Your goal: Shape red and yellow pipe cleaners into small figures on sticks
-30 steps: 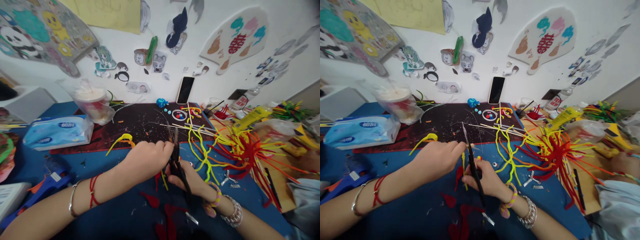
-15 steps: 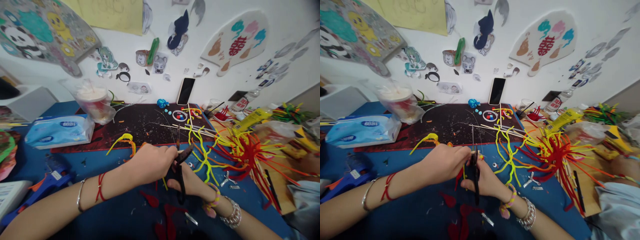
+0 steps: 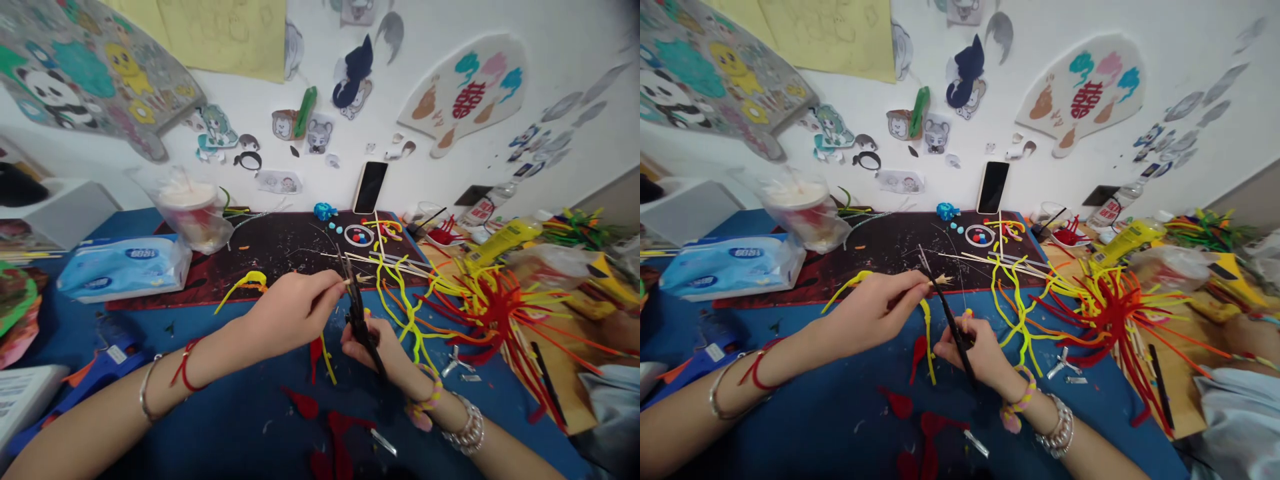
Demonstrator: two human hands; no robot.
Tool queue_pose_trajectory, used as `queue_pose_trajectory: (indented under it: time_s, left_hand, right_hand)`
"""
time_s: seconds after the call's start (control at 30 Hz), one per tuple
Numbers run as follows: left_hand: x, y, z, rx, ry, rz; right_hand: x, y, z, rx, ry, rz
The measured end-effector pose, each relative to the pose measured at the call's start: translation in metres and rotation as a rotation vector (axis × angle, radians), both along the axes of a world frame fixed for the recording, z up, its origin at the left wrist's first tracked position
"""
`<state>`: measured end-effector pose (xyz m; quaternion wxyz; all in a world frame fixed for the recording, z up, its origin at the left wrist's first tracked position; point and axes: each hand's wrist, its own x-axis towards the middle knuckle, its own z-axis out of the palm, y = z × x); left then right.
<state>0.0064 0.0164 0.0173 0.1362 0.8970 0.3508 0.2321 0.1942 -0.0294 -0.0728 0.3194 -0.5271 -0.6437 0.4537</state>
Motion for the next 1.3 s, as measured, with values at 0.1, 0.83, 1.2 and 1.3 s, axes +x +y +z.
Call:
queue_pose_trajectory:
  time_s: [0.1,0.83,1.2,1.3]
  left_hand:
    - [0.003,0.003,-0.012,0.196,0.123,0.044]
    - [0.002,0.007,-0.005,-0.140,0.095,-0.054]
    - [0.001,0.013,-0.016,0.325,0.204,0.183]
    - [0.000,0.011,-0.019,0.304,0.275,0.097]
  right_hand:
    - [-0.002,0.001,0.004,-0.027,0.031,0.058]
    - [-0.001,0.001,-0.002,-0.064,0.002,0.063]
    - [-0.003,0.004,-0.004,-0.105,0.062,0.041]
    - [-0.002,0.004,-0.005,-0.093,0.066,0.059]
